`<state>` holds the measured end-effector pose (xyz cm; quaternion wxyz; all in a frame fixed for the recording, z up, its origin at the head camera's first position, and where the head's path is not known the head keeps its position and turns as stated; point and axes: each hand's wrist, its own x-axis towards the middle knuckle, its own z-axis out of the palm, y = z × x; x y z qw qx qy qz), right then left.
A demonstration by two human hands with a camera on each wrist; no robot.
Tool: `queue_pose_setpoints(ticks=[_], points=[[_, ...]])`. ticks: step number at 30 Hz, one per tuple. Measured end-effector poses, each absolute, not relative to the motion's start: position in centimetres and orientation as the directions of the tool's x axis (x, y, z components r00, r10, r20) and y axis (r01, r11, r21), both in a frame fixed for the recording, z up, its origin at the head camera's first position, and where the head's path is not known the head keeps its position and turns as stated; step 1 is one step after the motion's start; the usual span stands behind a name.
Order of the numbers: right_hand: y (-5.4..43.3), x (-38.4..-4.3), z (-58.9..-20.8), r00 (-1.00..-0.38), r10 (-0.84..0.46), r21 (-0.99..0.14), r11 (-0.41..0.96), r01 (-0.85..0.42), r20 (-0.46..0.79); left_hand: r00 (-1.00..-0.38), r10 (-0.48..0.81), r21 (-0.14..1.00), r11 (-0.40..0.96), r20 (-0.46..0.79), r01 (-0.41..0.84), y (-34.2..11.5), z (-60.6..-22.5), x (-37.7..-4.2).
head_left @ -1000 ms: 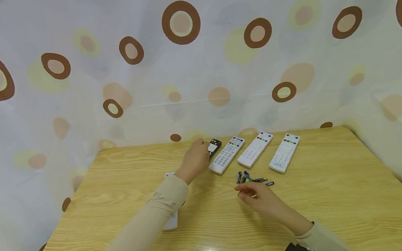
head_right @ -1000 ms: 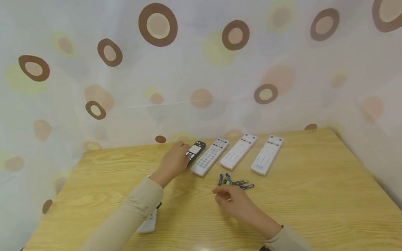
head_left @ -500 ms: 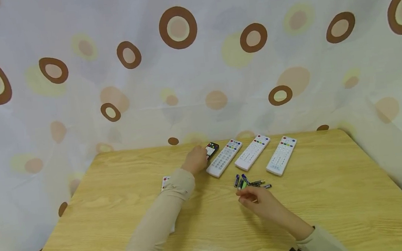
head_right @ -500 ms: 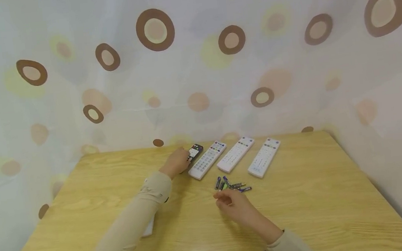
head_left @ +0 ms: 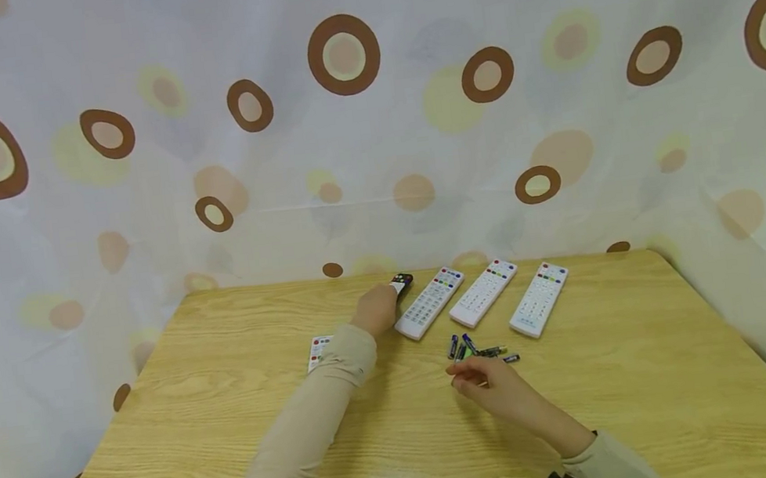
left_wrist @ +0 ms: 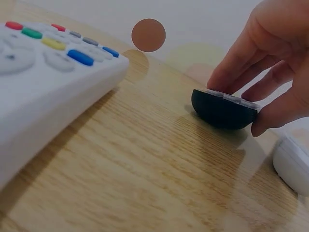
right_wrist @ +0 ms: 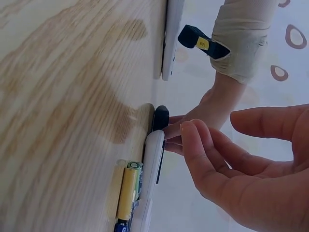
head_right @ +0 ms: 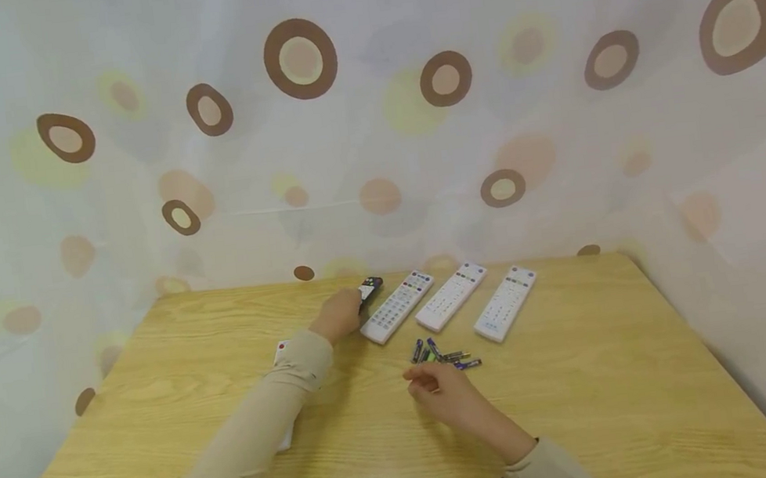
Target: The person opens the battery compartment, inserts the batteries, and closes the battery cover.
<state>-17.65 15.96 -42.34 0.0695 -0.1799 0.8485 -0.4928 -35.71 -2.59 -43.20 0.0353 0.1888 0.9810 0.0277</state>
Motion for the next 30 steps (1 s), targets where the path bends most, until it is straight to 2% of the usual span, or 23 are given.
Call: queue_pose_setpoints(ticks=[7, 18, 23, 30], points=[[15.8, -17.8, -42.2, -0.918, -0.392, -0.864, 0.443, -0.241, 0.055, -0.941, 0.337, 0.030, 0.941, -0.032, 0.336, -2.3, -43.2, -35.6], [15.4, -17.9, -41.7, -0.921, -0.388, -0.881, 0.425, -0.206, 0.028, -0.969, 0.248, 0.149, 0.958, -0.003, 0.245, -2.1, -43.0, -35.5], [15.5, -18.1, -41.9, -0.930, -0.367, -0.882, 0.435, -0.178, 0.007, -0.983, 0.184, 0.277, 0.944, 0.013, 0.180, -2.3, -42.0, -34.9], [15.6, -18.1, -42.0, -0.925, -0.379, -0.889, 0.412, -0.200, 0.033, -0.990, 0.142, 0.563, 0.816, 0.022, 0.130, -3.3, -40.4, -33.8]])
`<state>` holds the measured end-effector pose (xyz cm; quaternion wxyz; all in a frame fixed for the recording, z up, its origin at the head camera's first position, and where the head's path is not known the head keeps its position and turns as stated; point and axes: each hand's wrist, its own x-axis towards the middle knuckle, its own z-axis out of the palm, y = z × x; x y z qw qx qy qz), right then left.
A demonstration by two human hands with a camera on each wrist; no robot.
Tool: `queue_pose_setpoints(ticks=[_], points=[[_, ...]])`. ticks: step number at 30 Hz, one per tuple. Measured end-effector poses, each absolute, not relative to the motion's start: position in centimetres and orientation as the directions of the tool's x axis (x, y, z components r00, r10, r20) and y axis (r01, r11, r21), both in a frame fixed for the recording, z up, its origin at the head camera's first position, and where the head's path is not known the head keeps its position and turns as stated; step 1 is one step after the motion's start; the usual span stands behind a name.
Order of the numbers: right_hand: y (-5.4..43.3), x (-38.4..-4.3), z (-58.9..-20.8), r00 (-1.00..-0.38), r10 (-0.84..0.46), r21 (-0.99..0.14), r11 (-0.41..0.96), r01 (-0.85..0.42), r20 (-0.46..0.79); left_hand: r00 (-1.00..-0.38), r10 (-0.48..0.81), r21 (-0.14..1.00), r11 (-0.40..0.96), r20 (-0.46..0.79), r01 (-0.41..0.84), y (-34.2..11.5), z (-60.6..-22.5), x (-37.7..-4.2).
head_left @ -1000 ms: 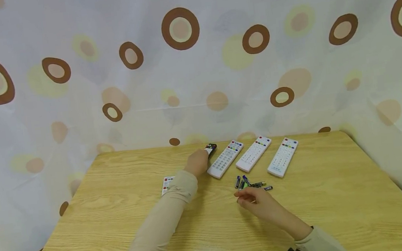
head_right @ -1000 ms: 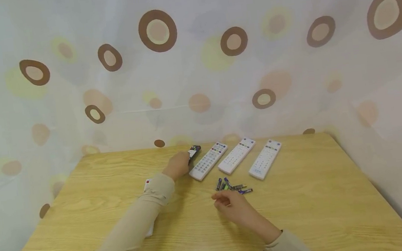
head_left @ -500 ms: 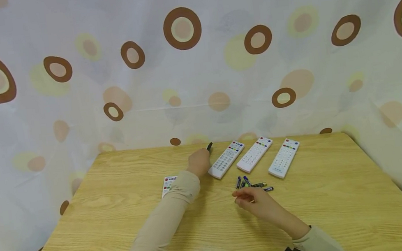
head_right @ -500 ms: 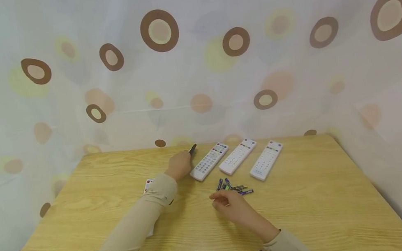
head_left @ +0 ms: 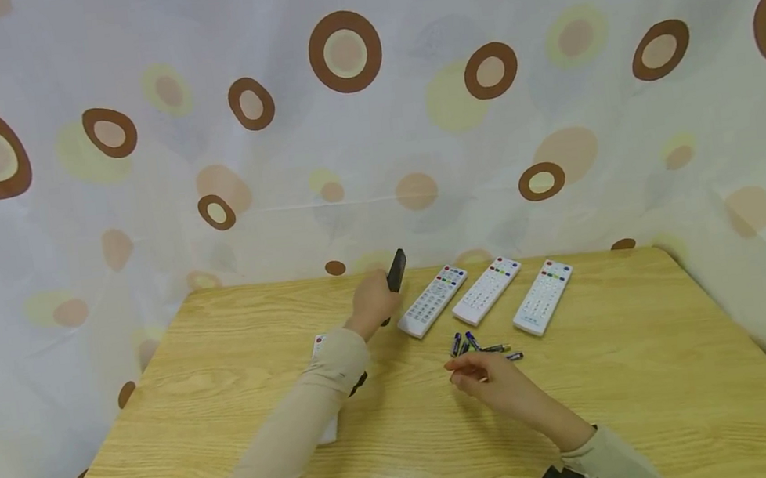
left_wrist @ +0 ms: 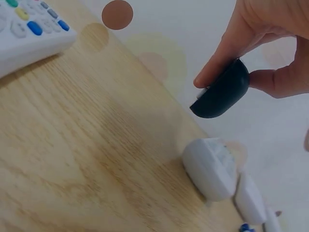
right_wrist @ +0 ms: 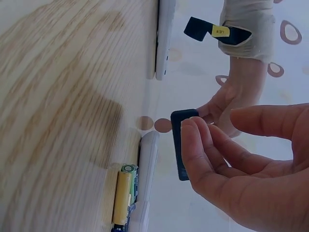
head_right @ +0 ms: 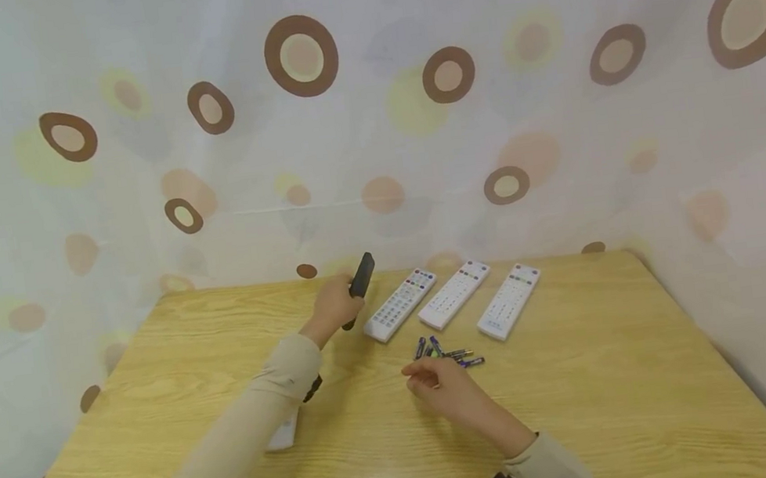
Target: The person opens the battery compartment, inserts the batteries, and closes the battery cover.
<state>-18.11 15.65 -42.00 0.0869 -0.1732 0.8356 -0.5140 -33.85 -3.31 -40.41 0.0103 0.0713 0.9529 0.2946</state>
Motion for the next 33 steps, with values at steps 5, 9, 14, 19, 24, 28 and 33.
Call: queue_pose_setpoints(ticks=[5, 9, 14, 19, 24, 28, 33], points=[[15.7, -18.2, -42.2, -0.919, -0.393, -0.896, 0.392, -0.209, 0.042, -0.990, 0.138, 0.770, 0.630, 0.018, 0.101, -4.4, -40.0, -33.1], [15.8, -18.3, -42.2, -0.921, -0.389, -0.899, 0.395, -0.192, 0.026, -0.990, 0.138, 0.890, 0.455, -0.033, 0.034, -5.1, -39.4, -32.0], [15.9, -18.3, -41.8, -0.933, -0.360, -0.905, 0.399, -0.149, -0.005, -0.984, 0.147, 0.956, 0.288, -0.105, -0.059, -6.0, -38.7, -30.6], [15.9, -18.2, -41.6, -0.934, -0.357, -0.917, 0.373, -0.140, -0.002, -0.977, 0.168, 0.975, 0.197, -0.134, -0.099, -6.7, -38.4, -29.5], [15.8, -18.2, -41.6, -0.932, -0.361, -0.923, 0.352, -0.154, 0.018, -0.969, 0.202, 0.983, 0.142, -0.140, -0.112, -7.1, -38.2, -28.1], [15.7, -18.4, -41.4, -0.933, -0.359, -0.918, 0.359, -0.169, 0.031, -0.957, 0.243, 0.986, 0.076, -0.161, -0.146, -7.2, -38.2, -27.0], [15.6, -18.8, -41.3, -0.931, -0.339, -0.888, 0.376, -0.266, 0.135, -0.928, 0.310, 0.975, -0.013, -0.208, -0.223, -7.1, -38.4, -25.7]])
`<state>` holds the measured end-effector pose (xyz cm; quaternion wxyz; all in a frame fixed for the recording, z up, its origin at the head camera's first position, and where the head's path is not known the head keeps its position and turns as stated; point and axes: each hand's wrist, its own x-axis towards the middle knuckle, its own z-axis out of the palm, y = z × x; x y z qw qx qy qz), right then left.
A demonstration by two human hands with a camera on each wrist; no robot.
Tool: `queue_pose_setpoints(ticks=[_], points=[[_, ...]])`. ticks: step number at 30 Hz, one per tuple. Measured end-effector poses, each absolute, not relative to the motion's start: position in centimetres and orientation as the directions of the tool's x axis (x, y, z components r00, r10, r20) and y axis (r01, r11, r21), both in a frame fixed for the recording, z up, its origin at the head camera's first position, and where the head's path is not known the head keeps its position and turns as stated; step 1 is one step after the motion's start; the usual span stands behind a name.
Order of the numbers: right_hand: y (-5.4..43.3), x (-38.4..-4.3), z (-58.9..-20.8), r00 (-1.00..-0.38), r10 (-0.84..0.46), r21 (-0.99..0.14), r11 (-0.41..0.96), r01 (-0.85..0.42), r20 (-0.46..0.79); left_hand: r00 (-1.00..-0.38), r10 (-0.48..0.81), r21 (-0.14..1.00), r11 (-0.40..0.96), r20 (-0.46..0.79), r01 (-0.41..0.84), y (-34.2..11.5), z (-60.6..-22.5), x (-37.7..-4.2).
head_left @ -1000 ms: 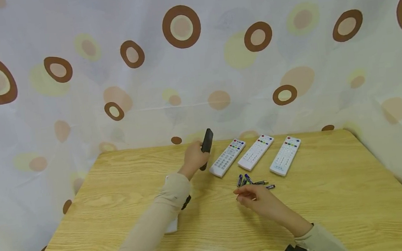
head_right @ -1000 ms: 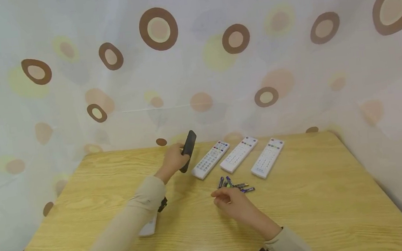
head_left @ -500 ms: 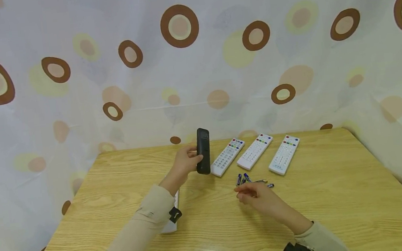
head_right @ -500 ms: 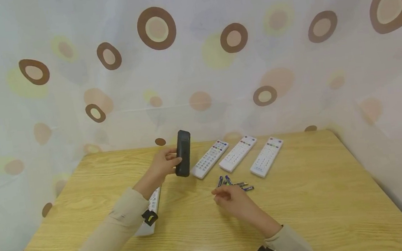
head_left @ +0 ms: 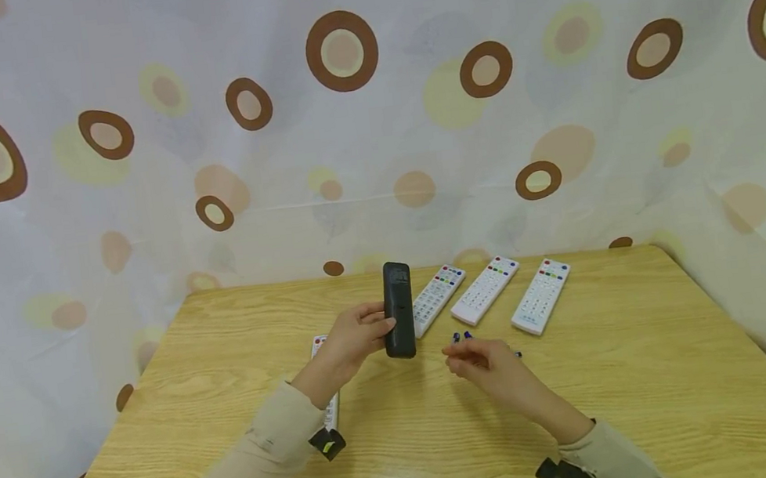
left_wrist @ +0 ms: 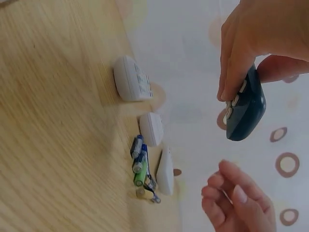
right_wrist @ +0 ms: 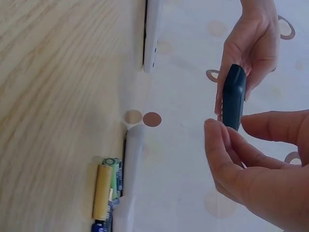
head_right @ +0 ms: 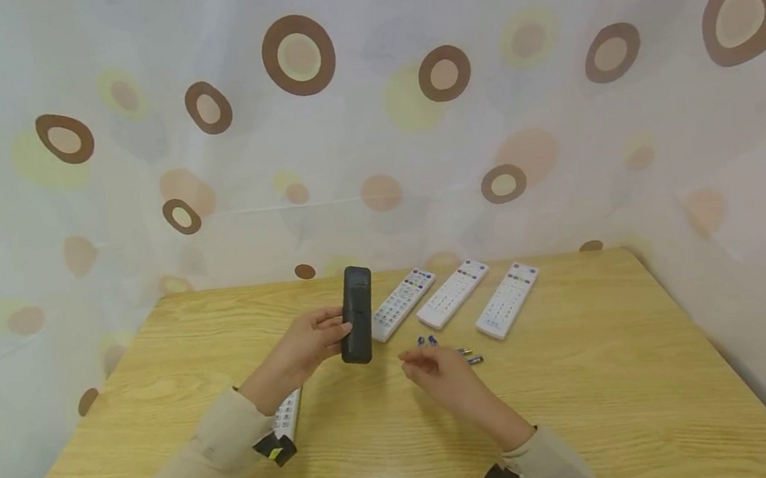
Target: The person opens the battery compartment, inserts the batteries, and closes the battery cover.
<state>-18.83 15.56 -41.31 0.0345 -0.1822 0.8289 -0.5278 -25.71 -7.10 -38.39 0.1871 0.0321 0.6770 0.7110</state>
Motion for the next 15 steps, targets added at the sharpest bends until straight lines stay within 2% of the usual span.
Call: queue_pose_setpoints(ticks=[3, 8, 10, 15], points=[[15.1, -19.1, -41.2, -0.914, -0.309, -0.838, 0.396, -0.374, 0.262, -0.912, 0.350, 0.970, -0.042, -0.212, -0.241, -7.0, -38.6, -25.0], [14.3, -19.4, -40.3, -0.833, -0.330, -0.666, 0.500, -0.553, 0.443, -0.892, 0.412, 0.969, -0.077, -0.184, -0.235, -6.7, -38.6, -24.0], [14.2, -19.5, -39.9, -0.810, -0.367, -0.612, 0.531, -0.586, 0.457, -0.889, 0.421, 0.968, -0.088, -0.178, -0.235, -6.6, -38.7, -23.7], [14.1, -19.6, -39.1, -0.804, -0.446, -0.576, 0.562, -0.594, 0.393, -0.885, 0.432, 0.967, -0.096, -0.174, -0.237, -6.5, -38.9, -23.3]])
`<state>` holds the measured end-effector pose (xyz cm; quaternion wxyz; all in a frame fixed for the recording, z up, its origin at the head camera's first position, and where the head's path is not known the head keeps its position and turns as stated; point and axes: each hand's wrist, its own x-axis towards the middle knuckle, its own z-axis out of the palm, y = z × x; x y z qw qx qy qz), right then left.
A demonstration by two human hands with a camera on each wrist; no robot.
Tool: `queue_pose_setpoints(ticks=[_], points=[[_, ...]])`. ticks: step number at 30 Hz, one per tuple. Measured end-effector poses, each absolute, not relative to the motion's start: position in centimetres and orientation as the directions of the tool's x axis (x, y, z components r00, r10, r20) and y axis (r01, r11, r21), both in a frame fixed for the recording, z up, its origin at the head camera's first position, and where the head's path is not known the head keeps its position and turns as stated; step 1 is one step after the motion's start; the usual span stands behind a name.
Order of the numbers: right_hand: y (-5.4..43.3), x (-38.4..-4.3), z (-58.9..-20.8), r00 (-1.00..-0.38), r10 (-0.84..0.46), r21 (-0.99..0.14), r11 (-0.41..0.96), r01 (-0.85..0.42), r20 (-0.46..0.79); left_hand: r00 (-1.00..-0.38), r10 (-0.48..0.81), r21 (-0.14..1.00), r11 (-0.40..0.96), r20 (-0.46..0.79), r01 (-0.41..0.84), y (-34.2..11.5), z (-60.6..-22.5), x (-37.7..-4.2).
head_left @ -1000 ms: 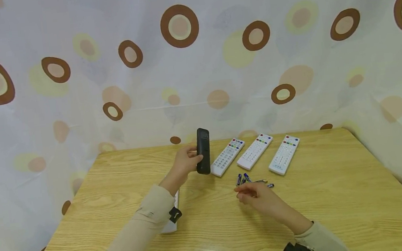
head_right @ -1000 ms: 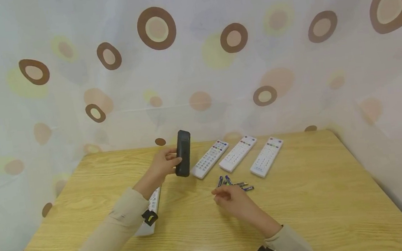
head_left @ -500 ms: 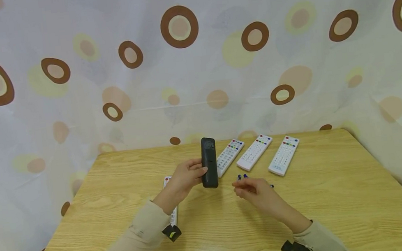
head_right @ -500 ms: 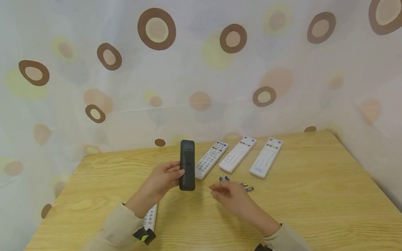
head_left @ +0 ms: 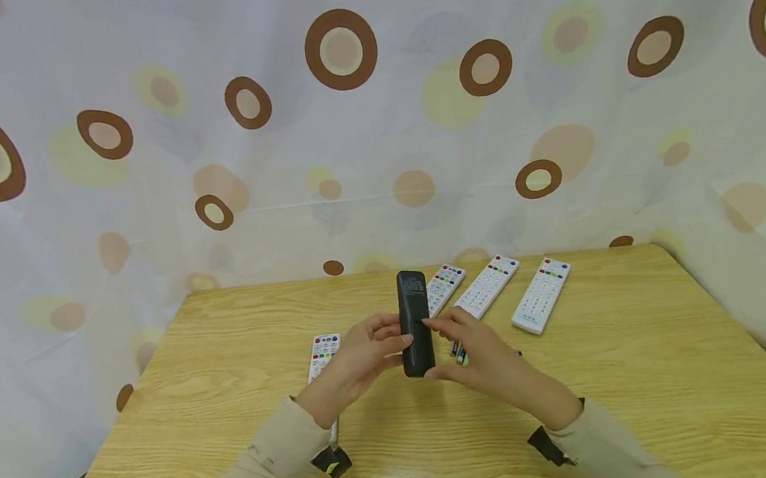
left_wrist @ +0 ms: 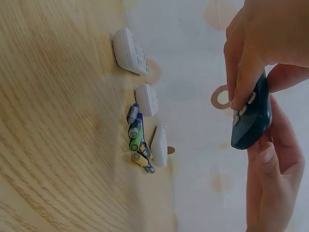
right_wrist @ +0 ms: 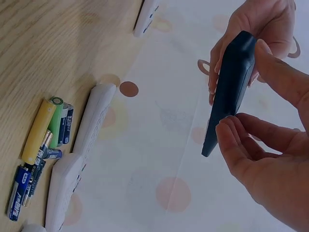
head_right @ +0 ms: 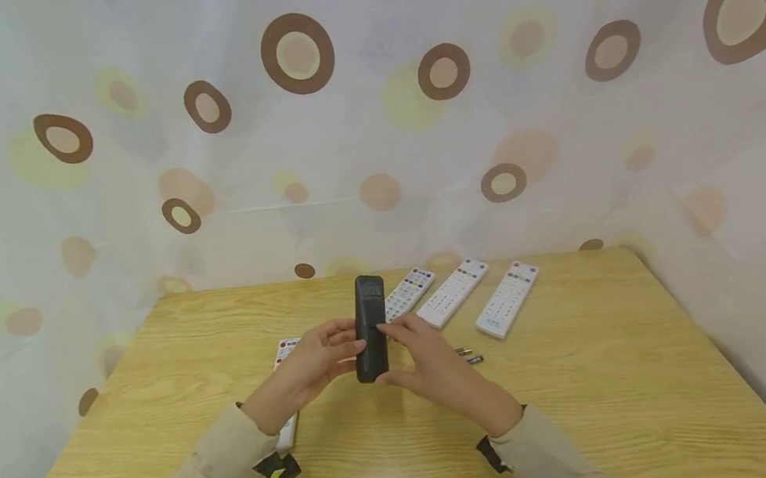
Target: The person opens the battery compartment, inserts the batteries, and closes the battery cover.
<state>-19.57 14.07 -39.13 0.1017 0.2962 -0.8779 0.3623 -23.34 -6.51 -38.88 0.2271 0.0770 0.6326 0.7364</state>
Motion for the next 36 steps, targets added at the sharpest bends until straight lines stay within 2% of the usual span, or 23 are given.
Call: queue_pose_setpoints(ticks=[10, 17, 24, 36], points=[[13.9, -19.8, -39.0, -0.779, -0.504, -0.510, 0.589, -0.626, 0.374, -0.863, 0.468, 0.951, -0.131, -0.191, -0.282, -6.6, -39.3, -23.4], [13.7, -19.8, -38.7, -0.783, -0.530, -0.493, 0.612, -0.619, 0.325, -0.879, 0.408, 0.946, -0.098, -0.246, -0.310, -6.6, -39.3, -23.8], [13.5, -19.8, -38.4, -0.771, -0.545, -0.443, 0.632, -0.636, 0.329, -0.886, 0.404, 0.949, -0.109, -0.228, -0.295, -6.5, -39.3, -24.0], [12.9, -19.8, -38.0, -0.791, -0.543, -0.480, 0.633, -0.607, 0.283, -0.895, 0.402, 0.963, -0.095, -0.193, -0.250, -6.1, -39.9, -23.6]])
